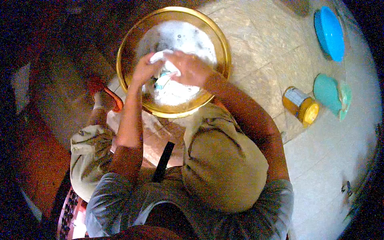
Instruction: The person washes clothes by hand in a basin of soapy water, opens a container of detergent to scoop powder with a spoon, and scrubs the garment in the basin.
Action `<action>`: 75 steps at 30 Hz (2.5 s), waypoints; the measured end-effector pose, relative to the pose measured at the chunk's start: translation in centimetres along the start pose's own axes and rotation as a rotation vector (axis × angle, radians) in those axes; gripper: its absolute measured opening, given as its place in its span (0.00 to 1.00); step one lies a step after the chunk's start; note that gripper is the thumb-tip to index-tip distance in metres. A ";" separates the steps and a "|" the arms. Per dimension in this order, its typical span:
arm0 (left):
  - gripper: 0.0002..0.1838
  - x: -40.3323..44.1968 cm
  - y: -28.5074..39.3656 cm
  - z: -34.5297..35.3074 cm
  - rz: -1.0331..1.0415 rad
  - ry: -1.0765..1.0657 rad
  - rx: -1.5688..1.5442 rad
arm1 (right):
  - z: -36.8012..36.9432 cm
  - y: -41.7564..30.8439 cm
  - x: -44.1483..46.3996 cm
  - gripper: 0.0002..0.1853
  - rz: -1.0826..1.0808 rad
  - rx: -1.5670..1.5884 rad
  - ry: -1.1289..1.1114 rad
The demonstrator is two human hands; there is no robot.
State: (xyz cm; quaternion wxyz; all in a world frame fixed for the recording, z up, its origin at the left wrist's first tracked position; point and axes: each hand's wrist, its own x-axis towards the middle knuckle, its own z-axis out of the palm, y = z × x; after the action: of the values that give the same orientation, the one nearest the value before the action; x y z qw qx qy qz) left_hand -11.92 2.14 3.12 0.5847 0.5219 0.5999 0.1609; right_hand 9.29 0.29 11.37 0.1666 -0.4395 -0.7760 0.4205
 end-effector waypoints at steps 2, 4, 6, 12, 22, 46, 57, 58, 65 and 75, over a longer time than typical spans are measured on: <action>0.12 -2.8 5.5 -1.0 -0.045 -0.091 -0.227 | 0.4 2.3 0.8 0.41 -0.054 -0.078 0.131; 0.11 -4.4 7.8 -1.8 0.015 -0.099 -0.204 | 1.2 3.0 1.0 0.36 0.115 -0.012 -0.035; 0.11 -5.4 9.2 -2.8 0.104 -0.078 -0.204 | 1.3 4.2 1.2 0.34 0.106 -0.041 -0.221; 0.22 -3.7 9.9 -5.4 0.077 0.250 -0.223 | 2.2 6.9 0.0 0.19 0.260 0.515 0.284; 0.44 -4.1 -1.3 3.9 0.030 0.601 0.424 | -1.6 -0.7 3.2 0.31 0.140 -0.837 -0.164; 0.16 -2.3 -0.5 6.5 0.056 0.142 -1.692 | 3.3 -0.6 4.5 0.10 -0.053 -0.330 -0.021; 0.35 -2.4 3.3 0.3 0.021 0.445 0.733 | 4.1 4.4 0.3 0.29 0.082 -0.655 0.091; 0.35 -1.6 2.7 0.8 0.086 0.452 0.748 | 5.1 5.8 0.0 0.25 0.006 -0.660 0.131; 0.24 7.0 -6.5 2.6 -0.170 0.297 -0.400 | 6.0 9.6 4.3 0.16 0.330 -0.236 0.121; 0.16 -0.9 -1.8 6.7 -0.114 0.210 -1.551 | 3.9 -1.9 3.0 0.13 -0.134 -0.173 -0.042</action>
State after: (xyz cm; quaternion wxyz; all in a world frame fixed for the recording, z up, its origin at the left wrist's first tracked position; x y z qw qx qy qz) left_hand -7.07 -2.11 0.34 0.7296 -0.0853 0.3943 0.5522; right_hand 4.15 0.25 10.23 0.1395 -0.3904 -0.8404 0.3491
